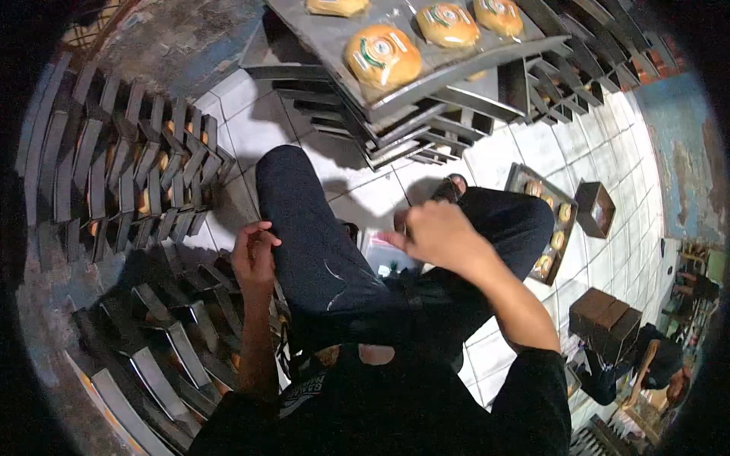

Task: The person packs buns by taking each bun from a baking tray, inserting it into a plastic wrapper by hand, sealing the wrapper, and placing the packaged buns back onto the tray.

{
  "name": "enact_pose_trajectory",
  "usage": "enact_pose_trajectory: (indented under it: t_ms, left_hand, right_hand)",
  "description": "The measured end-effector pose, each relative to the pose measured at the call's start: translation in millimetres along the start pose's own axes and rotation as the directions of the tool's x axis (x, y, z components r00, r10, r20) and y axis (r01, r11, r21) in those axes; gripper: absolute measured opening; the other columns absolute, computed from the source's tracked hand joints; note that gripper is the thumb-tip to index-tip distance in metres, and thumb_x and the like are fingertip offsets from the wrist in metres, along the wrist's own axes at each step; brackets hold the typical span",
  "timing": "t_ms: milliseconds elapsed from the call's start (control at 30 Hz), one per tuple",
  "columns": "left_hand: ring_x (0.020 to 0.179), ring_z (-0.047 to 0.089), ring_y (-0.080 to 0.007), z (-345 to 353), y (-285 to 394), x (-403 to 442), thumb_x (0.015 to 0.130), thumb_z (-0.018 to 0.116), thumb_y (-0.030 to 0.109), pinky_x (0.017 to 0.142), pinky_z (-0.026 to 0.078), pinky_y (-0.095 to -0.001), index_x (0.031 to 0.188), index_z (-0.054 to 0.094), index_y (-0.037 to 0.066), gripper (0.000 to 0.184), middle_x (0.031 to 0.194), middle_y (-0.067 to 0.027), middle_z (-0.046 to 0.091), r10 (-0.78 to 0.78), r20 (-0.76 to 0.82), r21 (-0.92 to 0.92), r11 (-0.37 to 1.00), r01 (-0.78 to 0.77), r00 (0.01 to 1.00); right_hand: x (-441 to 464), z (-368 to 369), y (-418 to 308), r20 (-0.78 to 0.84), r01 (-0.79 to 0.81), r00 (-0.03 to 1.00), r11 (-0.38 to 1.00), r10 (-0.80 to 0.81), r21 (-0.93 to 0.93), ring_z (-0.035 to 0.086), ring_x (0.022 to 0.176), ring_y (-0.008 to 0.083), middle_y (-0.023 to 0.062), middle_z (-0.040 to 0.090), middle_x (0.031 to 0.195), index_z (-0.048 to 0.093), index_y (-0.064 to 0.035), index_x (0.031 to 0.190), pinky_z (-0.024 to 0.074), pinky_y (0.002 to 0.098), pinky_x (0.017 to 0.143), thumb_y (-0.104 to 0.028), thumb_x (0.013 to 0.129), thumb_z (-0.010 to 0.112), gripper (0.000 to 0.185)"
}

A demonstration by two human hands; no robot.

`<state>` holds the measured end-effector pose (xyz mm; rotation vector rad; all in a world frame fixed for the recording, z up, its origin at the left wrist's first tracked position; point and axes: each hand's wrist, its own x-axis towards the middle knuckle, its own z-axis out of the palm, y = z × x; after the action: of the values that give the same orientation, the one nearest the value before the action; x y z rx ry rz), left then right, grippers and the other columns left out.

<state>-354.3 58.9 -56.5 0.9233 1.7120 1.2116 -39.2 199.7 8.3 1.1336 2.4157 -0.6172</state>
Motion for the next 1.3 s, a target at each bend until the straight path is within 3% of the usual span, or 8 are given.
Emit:
enact_pose_trajectory:
  t_ms: [67,267,500,633,733,833,1067,1300]
  left_hand:
    - [0.086,0.057,-0.0094,11.1,1.1,2.5,0.109,0.060,0.012,0.081,0.046,-0.0269,0.123,0.065,0.002,0.018,0.093,-0.0026,0.063,0.264,0.018,-0.006,0.964,-0.264,0.964]
    - [0.092,0.062,-0.0111,30.9,14.6,-3.7,0.107,0.062,0.011,0.085,0.051,-0.0280,0.128,0.062,0.001,0.023,0.102,-0.0045,0.067,0.030,0.136,0.001,1.000,-0.031,0.990]
    - [0.158,0.025,-0.0392,77.0,8.0,-19.6,0.092,0.082,0.027,0.129,0.022,-0.0574,0.168,0.019,0.011,0.100,0.168,-0.0245,0.028,-0.163,0.440,-0.290,0.905,0.312,0.883]
    - [0.131,0.063,-0.0320,93.9,1.7,-24.6,0.107,0.063,0.013,0.109,0.054,-0.0525,0.153,0.047,0.004,0.049,0.147,-0.0206,0.060,-0.197,0.653,-0.539,0.558,0.631,0.732]
    - [0.105,0.076,-0.0268,90.9,24.4,-16.9,0.107,0.065,0.017,0.087,0.065,-0.0420,0.130,0.064,-0.003,0.030,0.119,-0.0190,0.075,-0.178,0.669,-0.421,0.710,0.565,0.721]
    - [0.084,0.077,-0.0201,81.9,42.3,-7.7,0.104,0.070,0.013,0.072,0.065,-0.0329,0.116,0.072,-0.006,0.023,0.101,-0.0174,0.079,-0.148,0.484,-0.392,0.844,0.365,0.862]
    - [0.076,0.075,-0.0183,52.0,85.0,22.6,0.095,0.077,0.006,0.068,0.062,-0.0307,0.106,0.075,-0.007,0.017,0.095,-0.0164,0.078,-0.092,0.228,-0.377,0.910,0.174,0.969]
    - [0.075,0.077,-0.0214,36.4,84.5,34.2,0.088,0.075,0.000,0.066,0.066,-0.0311,0.107,0.074,-0.010,0.022,0.092,-0.0181,0.077,-0.148,0.027,-0.399,0.905,0.147,0.989]
  right_hand:
    - [8.0,93.1,1.9,0.057,-0.008,0.998,0.985,0.018,-0.174,0.077,0.087,0.0319,0.0159,0.077,0.094,0.075,-0.0019,0.101,0.0589,0.0409,0.077,-0.046,0.102,0.064,0.045]
    - [-0.1,200.5,-15.3,0.078,0.116,0.992,0.963,-0.100,-0.244,0.075,0.096,0.0269,0.0102,0.075,0.099,0.074,-0.0111,0.103,0.0558,0.0420,0.081,-0.029,0.096,0.067,0.020]
    - [-27.1,69.2,13.2,-0.386,0.278,0.918,0.841,-0.091,0.464,0.067,0.114,0.0404,0.0208,0.071,0.118,0.079,-0.0020,0.103,0.0544,0.0470,0.099,-0.021,0.095,0.072,0.022]
    - [-44.0,5.1,21.2,-0.440,0.371,0.894,0.685,-0.081,0.627,0.066,0.119,0.0401,0.0207,0.072,0.122,0.079,-0.0007,0.104,0.0523,0.0462,0.103,-0.018,0.095,0.073,0.020]
    - [-45.1,-15.3,18.8,-0.533,0.475,0.837,0.646,-0.122,0.597,0.072,0.111,0.0318,0.0206,0.074,0.114,0.070,0.0026,0.088,0.0567,0.0428,0.094,-0.010,0.093,0.078,0.015]
    - [-40.8,-33.4,18.5,-0.442,0.418,0.808,0.151,0.390,0.896,0.073,0.092,0.0118,0.0137,0.076,0.098,0.044,-0.0091,0.084,0.0577,0.0246,0.075,0.007,0.088,0.083,0.042]
    - [-16.6,-120.2,12.6,-0.631,0.467,0.756,0.532,0.173,0.706,0.073,0.093,0.0111,0.0039,0.074,0.093,0.065,-0.0053,0.095,0.0566,0.0278,0.081,-0.012,0.089,0.087,0.024]
    - [175.4,-269.0,137.6,-0.877,0.135,0.480,0.985,0.028,0.105,0.074,0.104,0.0437,0.0323,0.074,0.112,0.072,0.0091,0.120,0.0560,0.0470,0.095,-0.063,0.097,0.065,0.076]
